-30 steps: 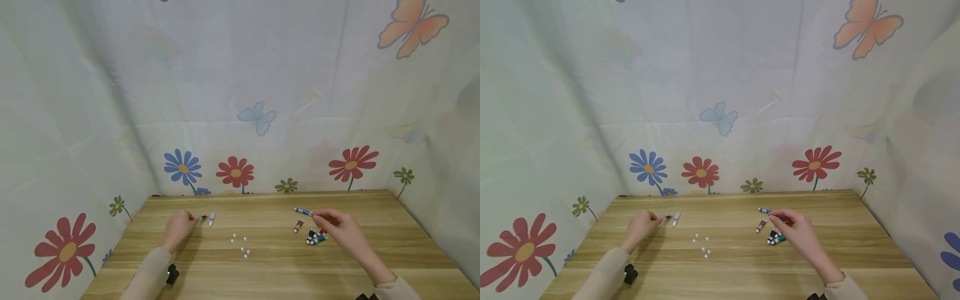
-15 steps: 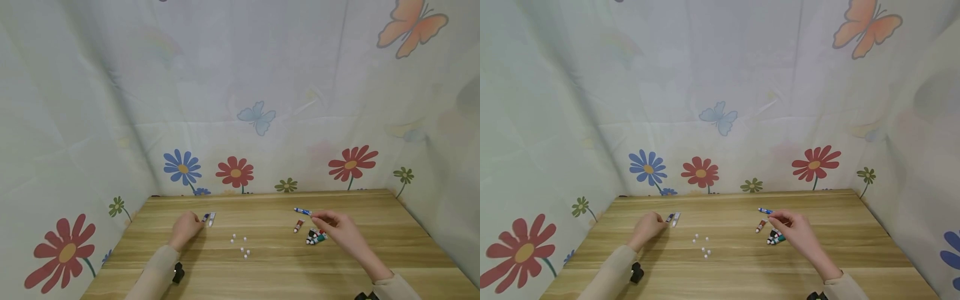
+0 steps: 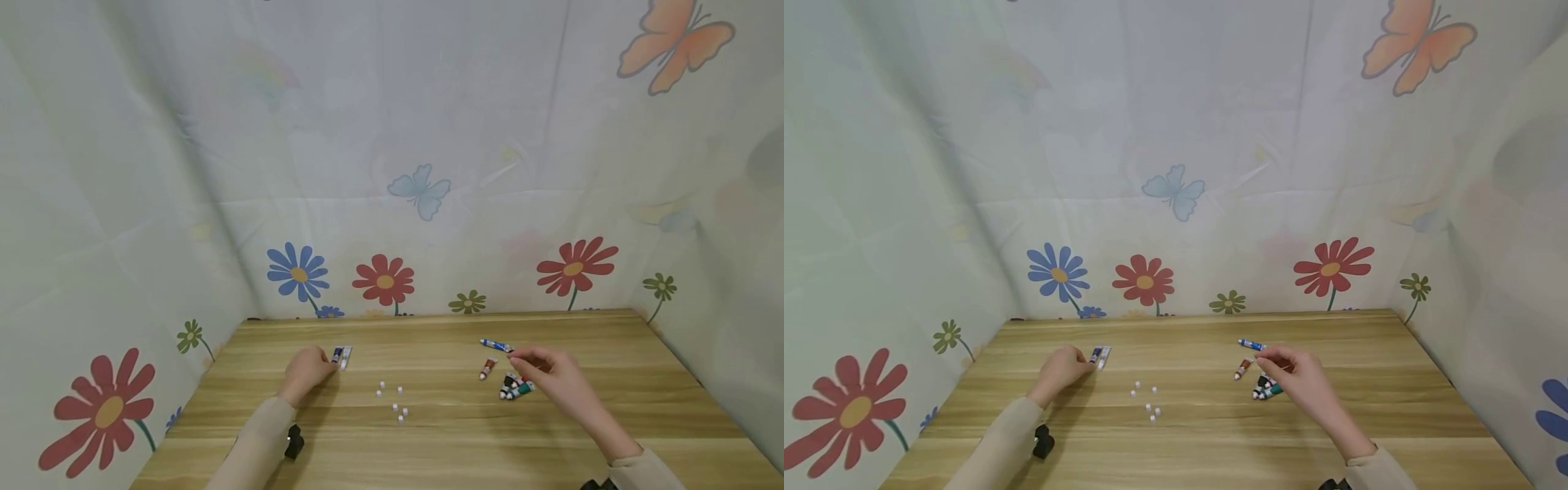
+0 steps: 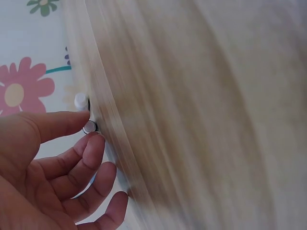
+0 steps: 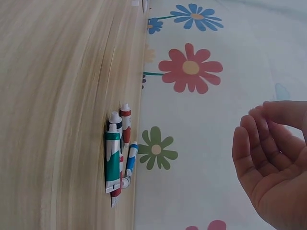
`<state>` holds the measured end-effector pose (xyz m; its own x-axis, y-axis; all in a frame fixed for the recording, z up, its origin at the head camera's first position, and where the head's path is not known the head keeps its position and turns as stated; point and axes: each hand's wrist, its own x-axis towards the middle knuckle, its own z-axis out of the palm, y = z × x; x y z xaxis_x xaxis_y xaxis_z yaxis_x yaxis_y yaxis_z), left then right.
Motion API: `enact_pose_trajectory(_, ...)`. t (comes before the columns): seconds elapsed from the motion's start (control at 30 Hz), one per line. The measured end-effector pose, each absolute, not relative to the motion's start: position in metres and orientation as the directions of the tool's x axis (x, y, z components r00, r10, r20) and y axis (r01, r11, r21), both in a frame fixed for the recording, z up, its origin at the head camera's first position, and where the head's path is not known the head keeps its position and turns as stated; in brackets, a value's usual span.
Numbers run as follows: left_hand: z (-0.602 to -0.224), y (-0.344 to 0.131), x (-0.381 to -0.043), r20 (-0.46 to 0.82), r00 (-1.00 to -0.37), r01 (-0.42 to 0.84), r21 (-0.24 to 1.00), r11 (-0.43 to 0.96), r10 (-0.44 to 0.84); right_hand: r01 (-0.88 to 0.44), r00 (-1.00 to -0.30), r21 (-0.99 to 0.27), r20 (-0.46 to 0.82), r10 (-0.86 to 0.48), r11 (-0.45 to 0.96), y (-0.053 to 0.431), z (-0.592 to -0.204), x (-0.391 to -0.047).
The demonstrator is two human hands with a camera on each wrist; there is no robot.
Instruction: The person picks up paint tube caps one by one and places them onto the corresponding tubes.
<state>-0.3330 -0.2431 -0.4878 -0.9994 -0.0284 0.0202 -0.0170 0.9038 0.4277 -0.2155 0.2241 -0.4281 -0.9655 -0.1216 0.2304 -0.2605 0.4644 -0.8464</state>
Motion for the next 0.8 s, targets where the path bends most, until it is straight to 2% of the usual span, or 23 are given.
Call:
enact_pose_trajectory(0.3,-0.487,-0.246,-0.332,0.010,-1.000,-0.019,0.450,0.893,-0.026,-0.243,-0.970,-0.850,0.210,-0.122,0.468,0.224,-0.430,-0.218)
enact_pose_trajectory(0.5,-0.487,-0.248,-0.329,0.047,-0.999,0.020,0.472,0.881,-0.002,-0.233,-0.973,-0.855,0.203,-0.115,0.463,0.233,-0.434,-0.222)
enact_pose_trajectory(0.8,-0.486,-0.253,-0.321,0.088,-0.996,0.050,0.495,0.867,0.007,-0.224,-0.975,-0.795,0.186,-0.124,0.564,0.244,-0.447,-0.231)
